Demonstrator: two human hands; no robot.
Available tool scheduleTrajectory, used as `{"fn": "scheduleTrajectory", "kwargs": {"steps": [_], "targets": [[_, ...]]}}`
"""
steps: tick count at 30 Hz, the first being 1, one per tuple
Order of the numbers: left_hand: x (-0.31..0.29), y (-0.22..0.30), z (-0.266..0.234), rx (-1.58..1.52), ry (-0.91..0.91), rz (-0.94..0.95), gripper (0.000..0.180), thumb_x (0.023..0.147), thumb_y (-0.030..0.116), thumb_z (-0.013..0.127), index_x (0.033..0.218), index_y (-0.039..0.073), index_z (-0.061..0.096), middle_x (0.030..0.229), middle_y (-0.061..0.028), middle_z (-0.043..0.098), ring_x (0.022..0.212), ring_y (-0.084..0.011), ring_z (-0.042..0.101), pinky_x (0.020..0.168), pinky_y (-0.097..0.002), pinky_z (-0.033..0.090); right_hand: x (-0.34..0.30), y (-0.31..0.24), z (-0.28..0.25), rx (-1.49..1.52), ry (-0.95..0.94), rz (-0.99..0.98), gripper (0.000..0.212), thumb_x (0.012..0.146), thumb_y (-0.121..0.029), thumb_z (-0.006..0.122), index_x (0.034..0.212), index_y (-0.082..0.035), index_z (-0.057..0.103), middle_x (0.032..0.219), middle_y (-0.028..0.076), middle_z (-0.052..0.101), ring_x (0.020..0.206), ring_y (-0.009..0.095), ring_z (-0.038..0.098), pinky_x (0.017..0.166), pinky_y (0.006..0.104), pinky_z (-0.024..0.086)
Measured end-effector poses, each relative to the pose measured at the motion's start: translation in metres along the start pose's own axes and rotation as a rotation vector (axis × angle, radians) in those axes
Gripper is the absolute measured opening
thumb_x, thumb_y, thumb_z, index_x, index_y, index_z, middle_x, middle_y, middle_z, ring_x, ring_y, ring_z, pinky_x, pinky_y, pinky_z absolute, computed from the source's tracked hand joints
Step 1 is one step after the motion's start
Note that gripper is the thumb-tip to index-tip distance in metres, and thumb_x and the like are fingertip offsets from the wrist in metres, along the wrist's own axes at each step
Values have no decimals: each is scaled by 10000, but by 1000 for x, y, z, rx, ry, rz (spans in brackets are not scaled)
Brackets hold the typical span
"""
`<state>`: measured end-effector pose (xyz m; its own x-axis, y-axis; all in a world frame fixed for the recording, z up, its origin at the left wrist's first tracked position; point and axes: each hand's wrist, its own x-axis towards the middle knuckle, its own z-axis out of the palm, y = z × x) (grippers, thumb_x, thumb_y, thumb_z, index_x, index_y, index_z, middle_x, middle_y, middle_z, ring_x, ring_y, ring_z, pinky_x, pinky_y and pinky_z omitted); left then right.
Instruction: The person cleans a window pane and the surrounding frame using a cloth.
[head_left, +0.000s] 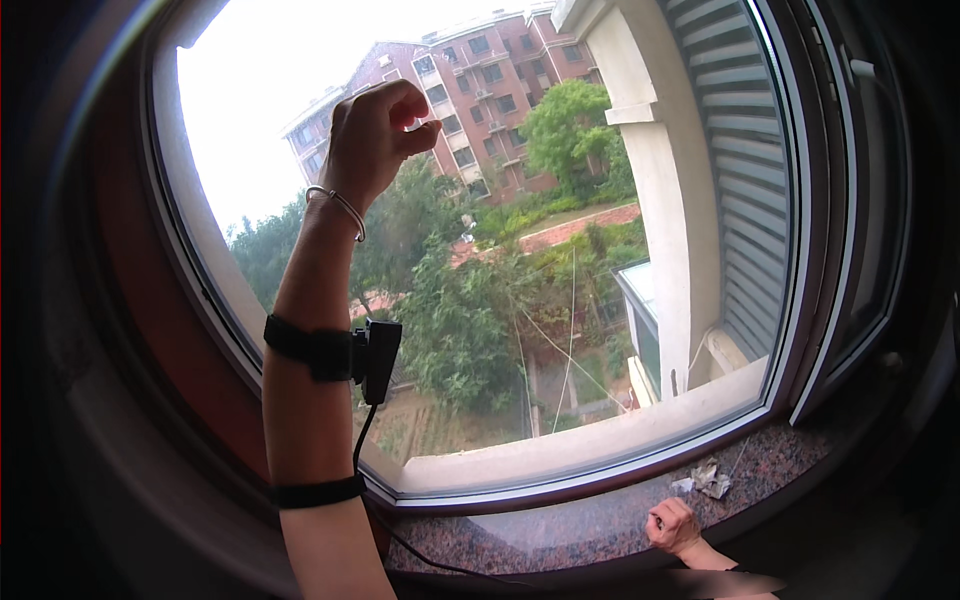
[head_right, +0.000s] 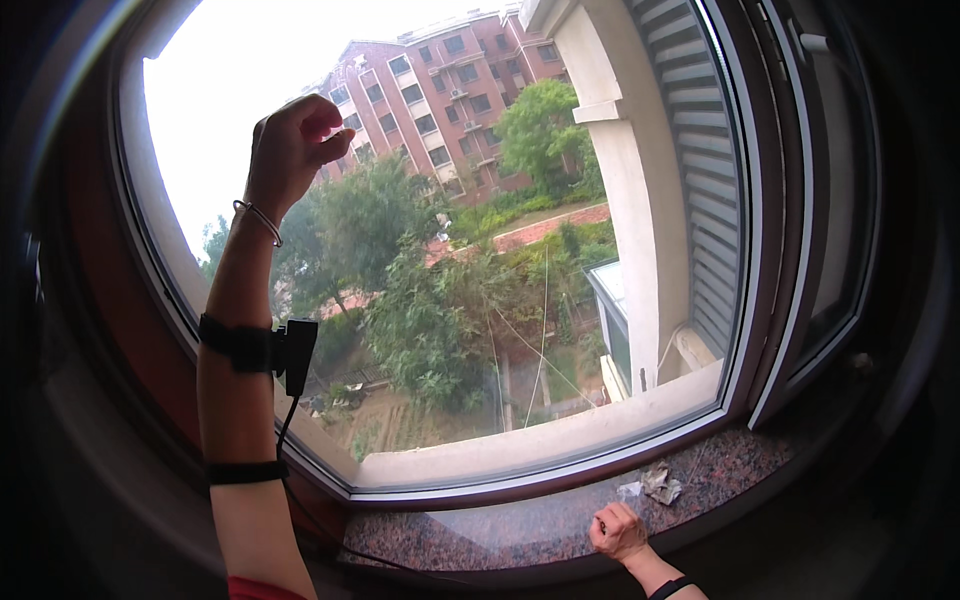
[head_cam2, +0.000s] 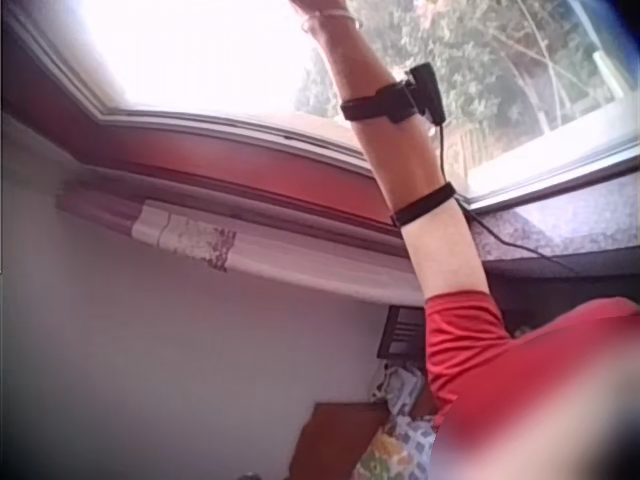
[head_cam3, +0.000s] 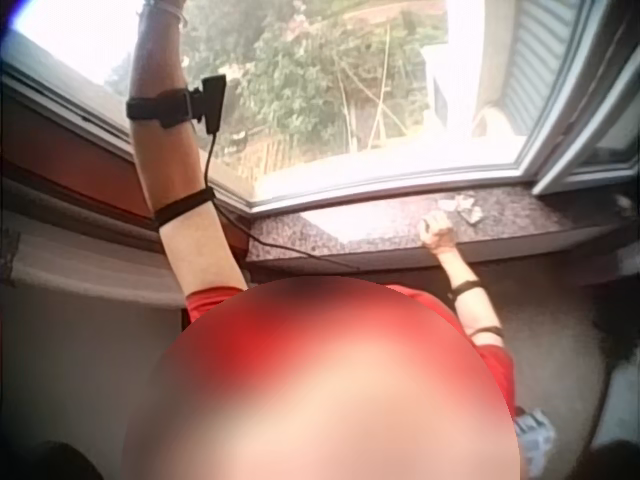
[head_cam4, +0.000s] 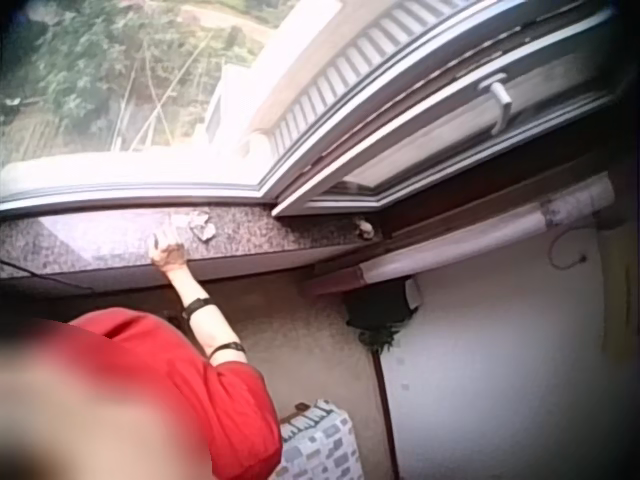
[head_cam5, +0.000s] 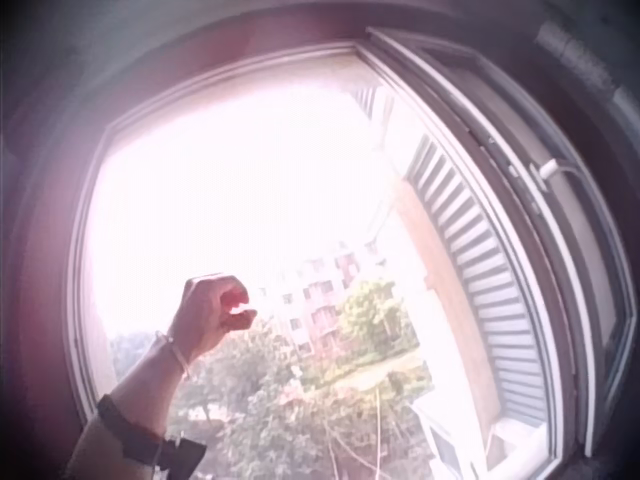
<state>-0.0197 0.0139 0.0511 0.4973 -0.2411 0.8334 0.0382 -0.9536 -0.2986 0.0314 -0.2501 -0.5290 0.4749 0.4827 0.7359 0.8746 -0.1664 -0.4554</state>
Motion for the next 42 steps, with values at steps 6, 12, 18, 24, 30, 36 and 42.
{"fn": "scheduleTrajectory", "kwargs": {"steps": [6,12,18,24,30,36,42], "targets": [[-1,-5,3,4,17,-15,188,740,113,737,860,29,618,771,-39,647,744,-107,627,715,-256,505,-2,2,1,-21,-5,9,64,646,-55,595,698,-65,559,683,118,548,638,309,566,582,374,494],[-7,-3,3,-40,48,52,182,737,112,744,854,39,625,771,-31,644,728,-99,616,716,-245,501,-1,1,2,-11,4,7,68,643,-52,601,697,-62,561,677,116,548,634,308,566,578,377,489],[-2,-4,0,-8,11,27,183,743,130,744,862,48,632,776,-22,647,725,-99,616,702,-241,501,1,1,1,-19,5,-7,62,648,-64,596,690,-65,550,679,116,544,635,304,565,572,379,492],[-1,-6,3,2,26,-18,185,744,135,748,854,48,629,776,-21,646,725,-98,616,688,-242,497,-3,2,1,-14,6,16,62,644,-54,597,691,-60,557,674,118,545,631,310,563,575,384,486],[0,-3,0,13,-7,37,187,742,140,752,846,49,626,763,-21,634,721,-93,611,679,-238,495,-3,3,2,-10,12,-2,66,643,-55,603,697,-59,566,678,117,546,633,309,566,579,378,490],[0,-5,0,7,2,-22,163,741,107,742,834,43,624,761,-28,642,723,-94,614,690,-239,500,-1,2,2,-16,5,-1,66,642,-56,603,688,-66,556,678,110,543,630,301,565,569,374,491],[-5,-5,4,-42,53,21,160,740,109,740,837,44,630,767,-26,637,723,-95,606,695,-242,498,-2,5,4,-20,14,6,67,641,-54,600,687,-69,554,676,109,544,631,300,565,566,373,489]]}}
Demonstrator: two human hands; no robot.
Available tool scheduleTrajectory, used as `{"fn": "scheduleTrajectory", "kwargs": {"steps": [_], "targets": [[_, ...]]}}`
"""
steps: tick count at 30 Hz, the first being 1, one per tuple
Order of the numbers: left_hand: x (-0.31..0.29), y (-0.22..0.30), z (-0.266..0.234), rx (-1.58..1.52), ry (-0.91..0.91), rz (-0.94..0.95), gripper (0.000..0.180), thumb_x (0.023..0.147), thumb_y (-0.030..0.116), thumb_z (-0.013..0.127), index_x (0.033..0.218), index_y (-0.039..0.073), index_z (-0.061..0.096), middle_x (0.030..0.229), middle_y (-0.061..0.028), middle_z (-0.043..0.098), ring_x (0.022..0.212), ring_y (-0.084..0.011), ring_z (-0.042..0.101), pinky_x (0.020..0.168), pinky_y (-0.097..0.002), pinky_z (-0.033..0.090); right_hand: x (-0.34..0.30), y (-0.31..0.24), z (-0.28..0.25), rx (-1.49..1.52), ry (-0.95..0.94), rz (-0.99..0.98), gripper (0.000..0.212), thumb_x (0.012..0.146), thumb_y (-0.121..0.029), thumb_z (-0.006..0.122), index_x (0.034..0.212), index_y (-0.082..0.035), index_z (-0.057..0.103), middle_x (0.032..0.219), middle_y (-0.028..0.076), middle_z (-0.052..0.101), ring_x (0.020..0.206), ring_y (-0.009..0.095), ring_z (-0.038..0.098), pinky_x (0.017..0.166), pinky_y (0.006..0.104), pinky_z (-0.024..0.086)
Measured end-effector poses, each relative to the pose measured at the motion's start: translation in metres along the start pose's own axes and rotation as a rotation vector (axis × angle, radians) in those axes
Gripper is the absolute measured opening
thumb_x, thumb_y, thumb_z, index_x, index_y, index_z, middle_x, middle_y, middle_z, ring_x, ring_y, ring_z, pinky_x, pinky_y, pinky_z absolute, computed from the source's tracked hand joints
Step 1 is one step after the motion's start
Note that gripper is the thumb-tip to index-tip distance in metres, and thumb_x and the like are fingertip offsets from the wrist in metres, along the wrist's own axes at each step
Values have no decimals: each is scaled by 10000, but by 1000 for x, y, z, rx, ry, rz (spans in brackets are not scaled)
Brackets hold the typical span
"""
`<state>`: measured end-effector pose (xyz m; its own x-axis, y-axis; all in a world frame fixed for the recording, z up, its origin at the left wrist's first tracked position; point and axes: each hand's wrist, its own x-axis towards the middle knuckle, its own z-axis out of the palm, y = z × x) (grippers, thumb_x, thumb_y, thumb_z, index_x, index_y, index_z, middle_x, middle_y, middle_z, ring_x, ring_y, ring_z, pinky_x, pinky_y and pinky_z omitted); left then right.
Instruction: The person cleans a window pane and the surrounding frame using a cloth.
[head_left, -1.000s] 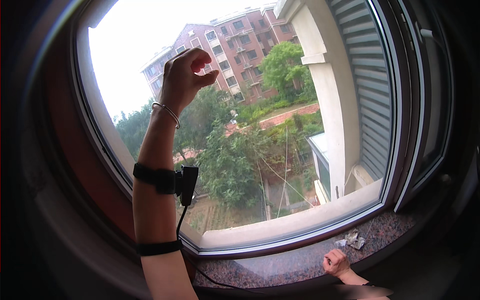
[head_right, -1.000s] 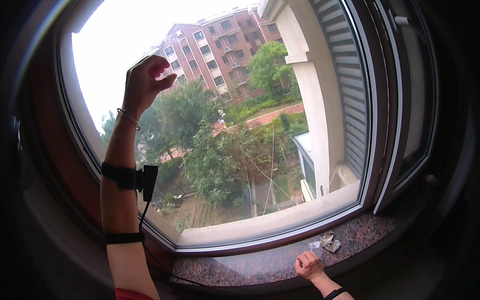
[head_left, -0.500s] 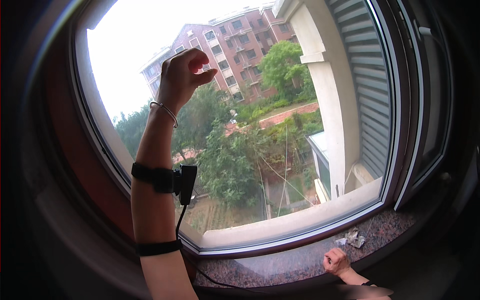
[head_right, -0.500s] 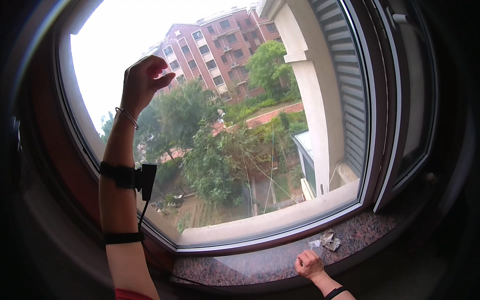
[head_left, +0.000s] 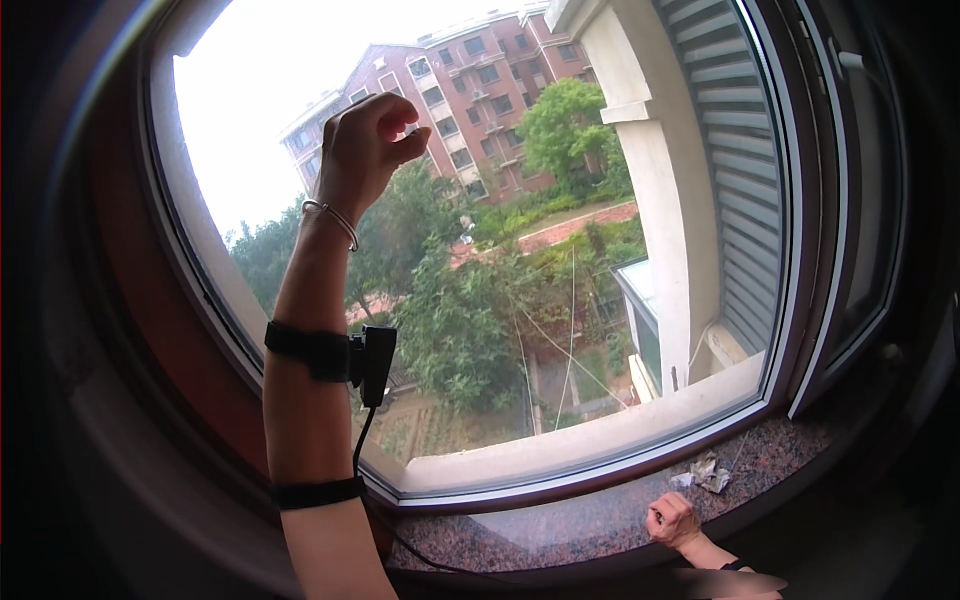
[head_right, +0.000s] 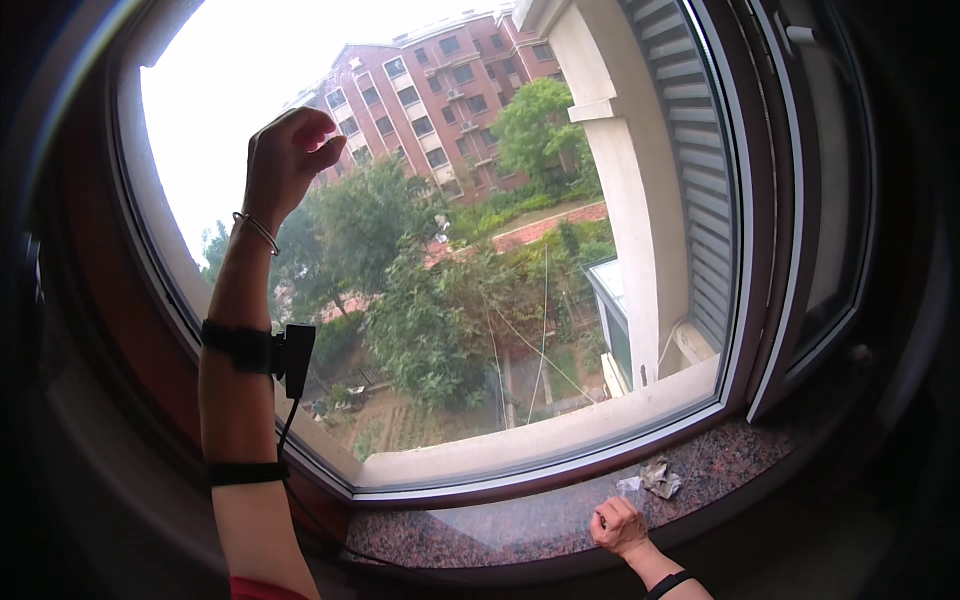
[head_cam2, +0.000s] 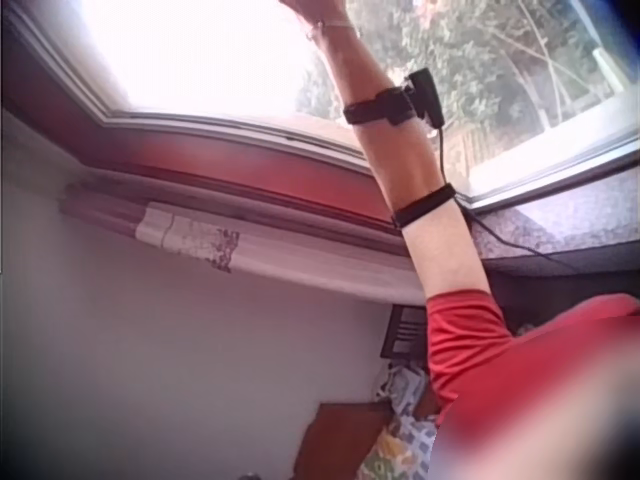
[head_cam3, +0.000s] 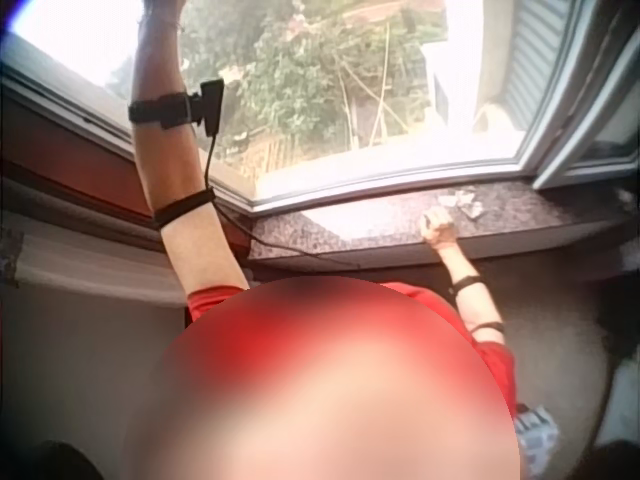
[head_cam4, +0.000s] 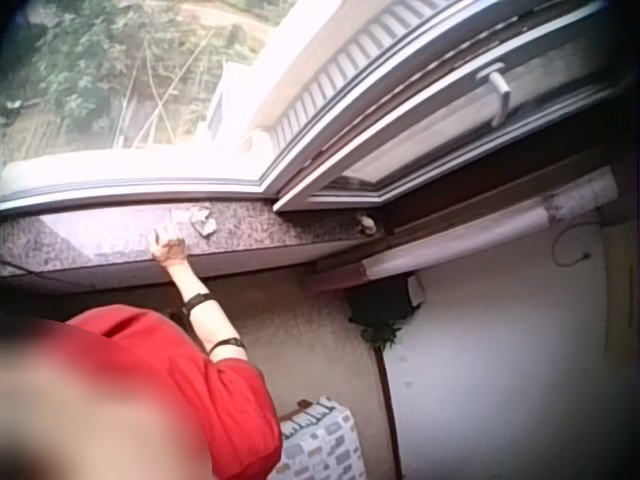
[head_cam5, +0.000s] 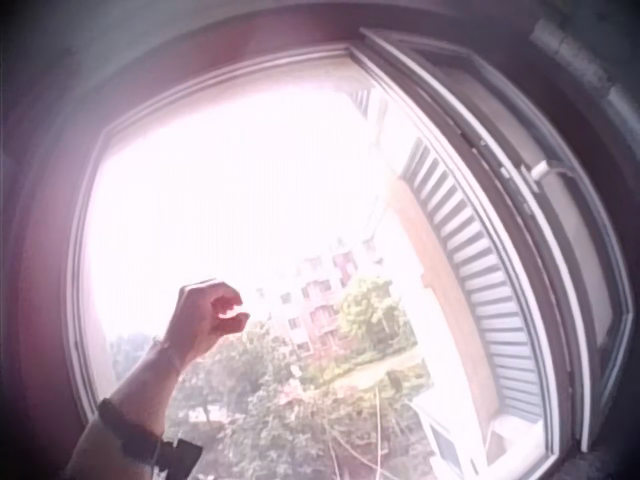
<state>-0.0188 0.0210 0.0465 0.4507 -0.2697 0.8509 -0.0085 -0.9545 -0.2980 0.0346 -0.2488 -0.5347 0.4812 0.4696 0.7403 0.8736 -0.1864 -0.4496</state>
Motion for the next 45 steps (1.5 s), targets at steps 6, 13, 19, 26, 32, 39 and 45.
{"fn": "scheduleTrajectory", "kwargs": {"steps": [6,13,19,26,32,39,45], "targets": [[0,1,-1,31,11,44,166,746,129,739,852,48,641,778,-26,634,724,-103,599,696,-244,499,0,-4,-2,3,-2,-2,67,642,-56,602,687,-72,554,675,111,545,633,304,567,571,381,491],[-1,-2,3,-13,52,30,110,801,81,656,902,38,646,841,-60,664,829,-137,652,717,-271,509,-1,-2,0,0,22,-7,61,641,-51,593,676,-69,547,665,117,541,620,313,562,567,389,488],[-13,3,1,-22,76,10,219,775,133,698,962,36,638,881,-67,646,802,-145,633,733,-276,502,0,1,1,-1,12,-14,62,636,-44,586,664,-65,536,660,125,538,609,317,555,551,384,484],[-12,6,5,58,107,143,213,752,167,749,900,46,654,828,-43,609,705,-131,581,659,-260,498,-1,-1,0,2,14,-17,61,638,-43,588,670,-63,541,656,123,533,610,315,557,554,383,487],[-10,2,14,84,173,192,132,770,120,717,846,33,654,818,-68,635,689,-162,617,643,-266,511,-2,0,1,-13,35,-28,71,635,-45,595,672,-68,539,666,120,532,612,307,560,550,378,487],[-17,4,8,79,145,120,156,768,101,693,886,23,628,845,-75,631,721,-178,622,674,-281,517,-3,2,5,-23,28,-34,71,637,-49,593,677,-74,539,662,117,525,612,304,561,549,373,487],[-16,7,13,123,164,234,186,766,122,706,899,24,621,833,-77,618,716,-178,609,667,-288,511,-4,3,3,-8,34,-14,58,638,-52,587,679,-72,551,669,120,538,619,309,565,558,387,491]]}}
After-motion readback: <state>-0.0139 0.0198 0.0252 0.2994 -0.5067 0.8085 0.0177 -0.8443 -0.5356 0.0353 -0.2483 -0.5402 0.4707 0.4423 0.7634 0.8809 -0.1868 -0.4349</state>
